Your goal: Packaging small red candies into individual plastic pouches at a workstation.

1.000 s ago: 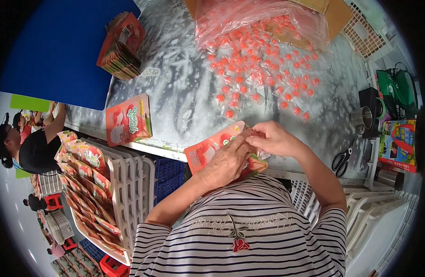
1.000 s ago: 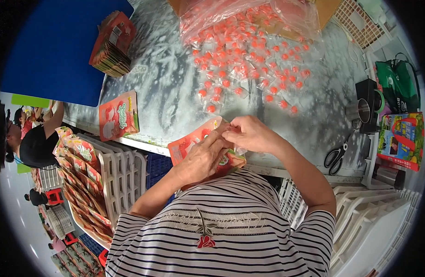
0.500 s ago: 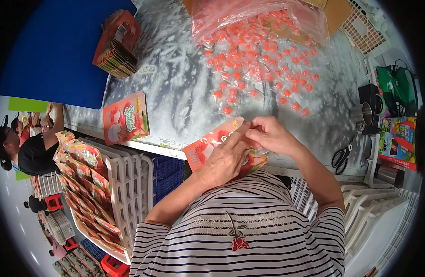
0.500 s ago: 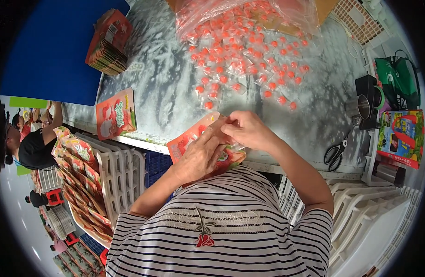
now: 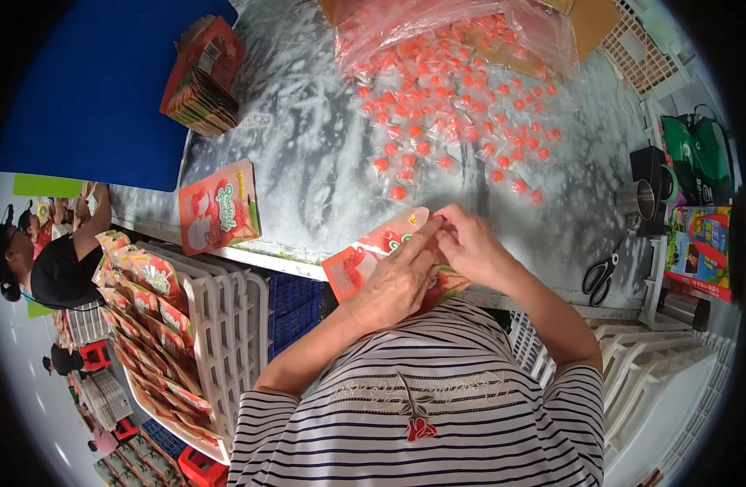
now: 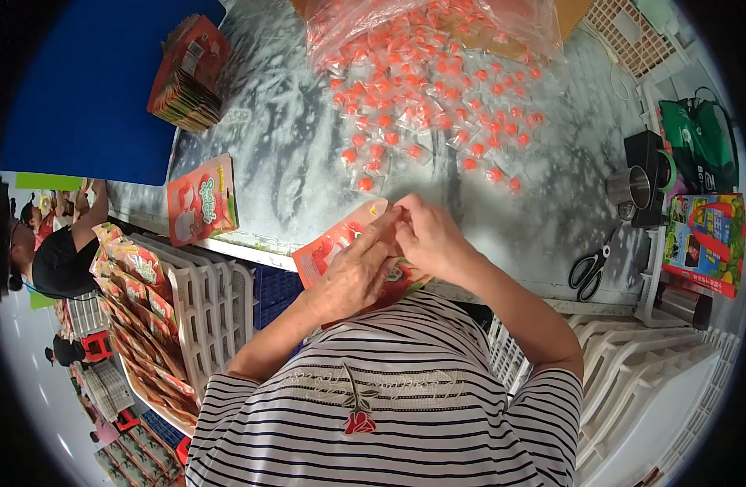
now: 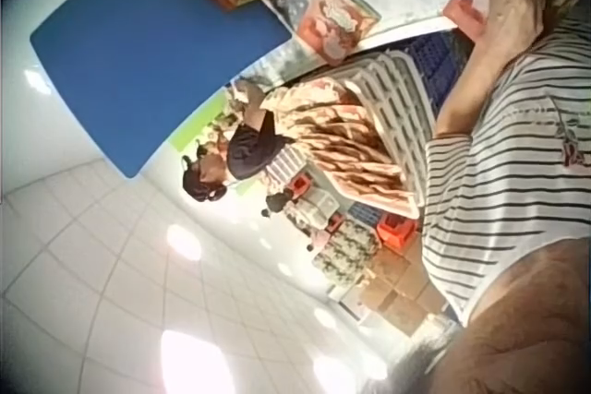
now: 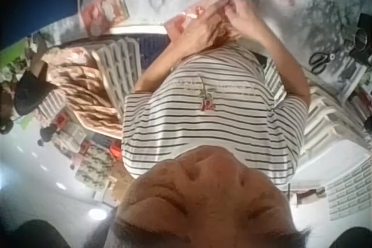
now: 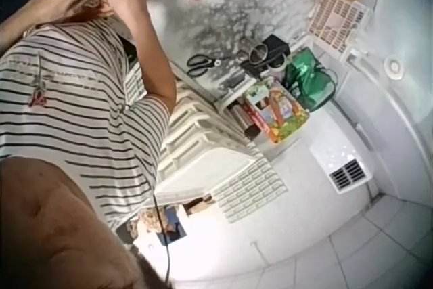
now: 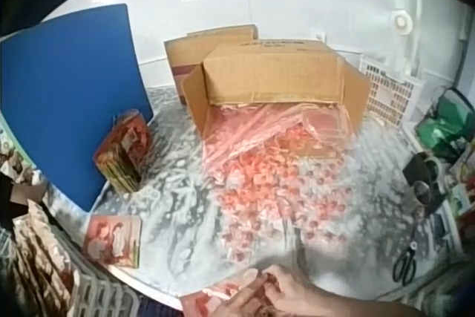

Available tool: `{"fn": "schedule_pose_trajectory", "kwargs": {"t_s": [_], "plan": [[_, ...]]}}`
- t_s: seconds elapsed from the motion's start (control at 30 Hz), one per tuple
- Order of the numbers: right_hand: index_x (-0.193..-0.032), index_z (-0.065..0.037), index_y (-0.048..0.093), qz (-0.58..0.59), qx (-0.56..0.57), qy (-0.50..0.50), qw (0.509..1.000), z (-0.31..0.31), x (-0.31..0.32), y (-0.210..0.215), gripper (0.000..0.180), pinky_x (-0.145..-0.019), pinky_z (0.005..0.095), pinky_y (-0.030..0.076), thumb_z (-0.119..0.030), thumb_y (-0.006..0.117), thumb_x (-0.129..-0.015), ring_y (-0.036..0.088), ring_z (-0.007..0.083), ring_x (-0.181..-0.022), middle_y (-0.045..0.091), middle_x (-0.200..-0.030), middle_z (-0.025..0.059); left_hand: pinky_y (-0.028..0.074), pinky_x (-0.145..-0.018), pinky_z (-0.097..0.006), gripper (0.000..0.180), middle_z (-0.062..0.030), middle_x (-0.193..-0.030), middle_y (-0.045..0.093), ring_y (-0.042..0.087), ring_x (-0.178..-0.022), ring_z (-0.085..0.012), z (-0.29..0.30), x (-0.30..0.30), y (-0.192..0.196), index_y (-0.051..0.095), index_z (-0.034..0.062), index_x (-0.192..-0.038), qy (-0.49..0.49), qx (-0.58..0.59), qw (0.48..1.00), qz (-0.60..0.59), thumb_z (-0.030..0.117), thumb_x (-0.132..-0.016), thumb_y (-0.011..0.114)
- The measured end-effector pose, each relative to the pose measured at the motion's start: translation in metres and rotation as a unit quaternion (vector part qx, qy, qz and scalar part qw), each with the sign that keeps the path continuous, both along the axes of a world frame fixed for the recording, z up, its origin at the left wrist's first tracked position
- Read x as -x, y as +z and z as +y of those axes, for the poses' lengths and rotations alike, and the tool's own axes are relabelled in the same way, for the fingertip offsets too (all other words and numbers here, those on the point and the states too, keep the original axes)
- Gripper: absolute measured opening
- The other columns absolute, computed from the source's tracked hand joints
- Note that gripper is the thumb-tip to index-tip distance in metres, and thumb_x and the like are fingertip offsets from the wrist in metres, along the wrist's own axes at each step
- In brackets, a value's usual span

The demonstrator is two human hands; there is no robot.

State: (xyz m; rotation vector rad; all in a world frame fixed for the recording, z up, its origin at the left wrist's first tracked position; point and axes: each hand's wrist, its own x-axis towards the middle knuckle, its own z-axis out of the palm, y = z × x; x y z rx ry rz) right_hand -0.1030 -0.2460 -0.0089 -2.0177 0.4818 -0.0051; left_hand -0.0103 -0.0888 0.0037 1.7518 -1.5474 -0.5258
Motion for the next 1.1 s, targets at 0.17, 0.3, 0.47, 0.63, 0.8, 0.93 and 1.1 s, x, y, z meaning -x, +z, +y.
{"fn": "schedule_pose_trajectory", "kwargs": {"t_s": [0.17, 0.3, 0.47, 0.63, 0.8, 0.93, 1.1], "plan": [[-0.108, 0.002, 0.044, 0.026, 0.037, 0.012, 0.999, 0.002, -0.004, 0.022, 0.018, -0.077, 0.0460, 0.047, -0.010, 0.043, -0.095, 0.062, 0.0397, -0.083, 0.063, -0.091, 0.0223, 0.054, -0.084, -0.044, 0.019, -0.0240, -0.143, 0.035, 0.054, -0.115, -0.0422, -0.001, 0.000, 0.000, 0.057, -0.0047, -0.100, 0.040, -0.006, 0.998, 0.043, -0.002, -0.083, 0.062], [-0.111, 0.002, 0.043, 0.043, 0.040, 0.052, 0.997, 0.002, -0.004, 0.033, 0.026, -0.079, 0.0460, 0.045, -0.022, 0.041, -0.098, 0.060, 0.0410, -0.087, 0.061, -0.092, 0.0241, 0.056, -0.075, -0.043, 0.022, -0.0230, -0.136, 0.042, 0.060, -0.104, -0.0404, 0.002, 0.002, -0.004, 0.058, -0.0042, -0.103, 0.034, 0.030, 0.999, -0.005, -0.002, -0.082, 0.062], [-0.115, 0.001, 0.046, 0.103, 0.063, 0.055, 0.991, 0.006, -0.004, 0.024, 0.032, -0.079, 0.0444, 0.046, -0.027, 0.041, -0.100, 0.060, 0.0396, -0.085, 0.059, -0.095, 0.0231, 0.053, -0.062, -0.043, 0.027, -0.0183, -0.109, 0.053, 0.061, -0.082, -0.0378, 0.002, 0.005, -0.003, 0.057, -0.0035, -0.108, 0.034, -0.004, 0.999, -0.016, 0.000, -0.082, 0.063], [-0.112, 0.001, 0.054, 0.027, -0.090, -0.070, 0.993, -0.008, -0.003, 0.027, 0.029, -0.070, 0.0376, 0.049, -0.024, 0.047, -0.099, 0.066, 0.0258, -0.078, 0.065, -0.087, 0.0172, 0.050, -0.061, -0.044, 0.022, -0.0165, -0.099, 0.052, 0.059, -0.078, -0.0357, 0.002, -0.003, -0.012, 0.058, -0.0031, -0.103, 0.057, 0.026, 0.997, -0.043, 0.000, -0.083, 0.063], [-0.102, 0.002, 0.054, -0.053, 0.139, -0.004, 0.989, 0.003, -0.001, 0.007, 0.022, -0.063, 0.0387, 0.049, -0.016, 0.059, -0.092, 0.064, 0.0273, -0.067, 0.063, -0.073, 0.0153, 0.052, -0.066, -0.043, 0.014, -0.0188, -0.106, 0.049, 0.060, -0.080, -0.0368, 0.001, 0.005, -0.005, 0.057, -0.0018, -0.097, 0.066, 0.020, 0.998, -0.004, 0.001, -0.084, 0.062], [-0.099, 0.001, 0.055, -0.085, 0.121, -0.064, 0.987, 0.004, -0.001, 0.014, 0.021, -0.061, 0.0382, 0.049, -0.014, 0.064, -0.088, 0.063, 0.0304, -0.066, 0.063, -0.076, 0.0193, 0.054, -0.064, -0.043, 0.018, -0.0188, -0.119, 0.046, 0.061, -0.083, -0.0372, 0.003, 0.002, 0.002, 0.058, 0.0004, -0.100, 0.092, -0.016, 0.995, 0.015, -0.001, -0.083, 0.063], [-0.094, 0.001, 0.060, -0.058, 0.044, -0.042, 0.996, 0.002, 0.006, 0.024, 0.015, -0.064, 0.0406, 0.050, -0.012, 0.063, -0.087, 0.063, 0.0333, -0.068, 0.064, -0.077, 0.0184, 0.053, -0.063, -0.044, 0.017, -0.0189, -0.116, 0.048, 0.061, -0.083, -0.0369, 0.001, -0.002, -0.001, 0.058, 0.0001, -0.099, 0.077, 0.043, 0.996, -0.016, 0.000, -0.083, 0.063]]}}
